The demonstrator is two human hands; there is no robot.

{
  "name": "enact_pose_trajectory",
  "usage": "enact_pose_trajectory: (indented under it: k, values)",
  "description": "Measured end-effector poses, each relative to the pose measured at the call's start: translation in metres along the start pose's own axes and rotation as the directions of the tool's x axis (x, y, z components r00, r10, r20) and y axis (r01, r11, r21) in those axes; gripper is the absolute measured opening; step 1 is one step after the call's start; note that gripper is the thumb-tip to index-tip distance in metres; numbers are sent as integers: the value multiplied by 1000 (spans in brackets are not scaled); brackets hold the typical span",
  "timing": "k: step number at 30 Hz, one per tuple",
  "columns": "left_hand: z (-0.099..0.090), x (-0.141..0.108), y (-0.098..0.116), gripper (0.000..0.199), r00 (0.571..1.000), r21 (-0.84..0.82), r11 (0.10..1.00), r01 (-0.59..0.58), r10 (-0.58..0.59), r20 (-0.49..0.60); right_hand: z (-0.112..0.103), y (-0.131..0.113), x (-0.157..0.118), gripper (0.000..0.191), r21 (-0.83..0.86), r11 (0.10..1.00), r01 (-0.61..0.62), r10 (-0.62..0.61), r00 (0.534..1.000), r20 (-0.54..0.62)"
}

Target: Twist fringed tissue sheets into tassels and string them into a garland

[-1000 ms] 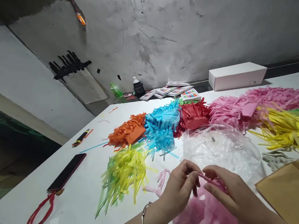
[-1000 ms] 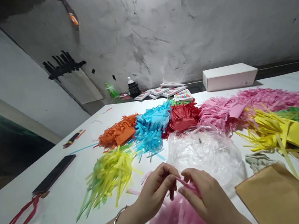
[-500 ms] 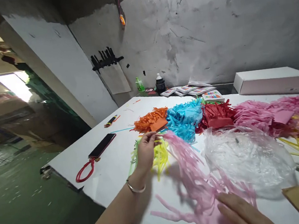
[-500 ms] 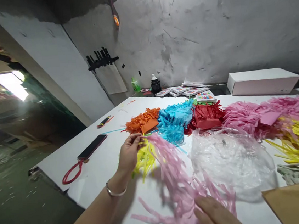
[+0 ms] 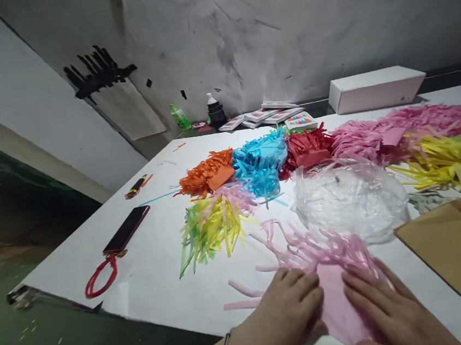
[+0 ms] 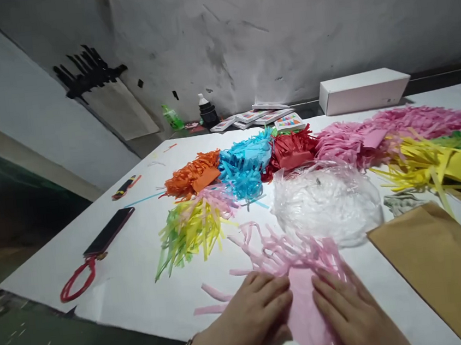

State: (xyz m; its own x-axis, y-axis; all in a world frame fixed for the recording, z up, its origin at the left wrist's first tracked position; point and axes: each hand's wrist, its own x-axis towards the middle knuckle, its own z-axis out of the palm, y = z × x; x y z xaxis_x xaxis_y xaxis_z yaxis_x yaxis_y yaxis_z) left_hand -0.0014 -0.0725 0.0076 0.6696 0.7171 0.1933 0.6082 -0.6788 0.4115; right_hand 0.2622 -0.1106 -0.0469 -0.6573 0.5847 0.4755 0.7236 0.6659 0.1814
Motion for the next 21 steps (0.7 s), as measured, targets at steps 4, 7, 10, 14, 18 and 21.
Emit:
enact_pose_trajectory:
  k: [4, 7, 10, 14, 18, 21]
  values:
    - [-1, 4, -8, 46, 984, 103, 994, -45, 26, 174, -8, 11, -47, 29, -95, 908, -407, 399, 912, -93]
    - [7, 4, -7, 44, 987, 143, 989, -21, -2, 161, -23, -4, -39, 33, -99, 736, -670, 651, 740, -170]
    - [17, 5, 0, 40, 989, 164, 986, -24, 0, 148, -31, -30, 3, 40, 49, 937, -345, 349, 927, -138]
    - [15, 7, -8, 38, 991, 208, 978, -14, -14, 132, -21, -45, 38, 36, 154, 980, -128, 137, 990, -46]
    - [-6, 2, -38, 31, 983, 323, 930, 173, -183, -1, -11, -37, 26, 41, 155, 969, -192, 190, 981, 28]
    - [-17, -5, -45, 33, 974, 335, 922, 193, -138, -181, -10, -31, 15, 38, 154, 971, -181, 175, 983, 47]
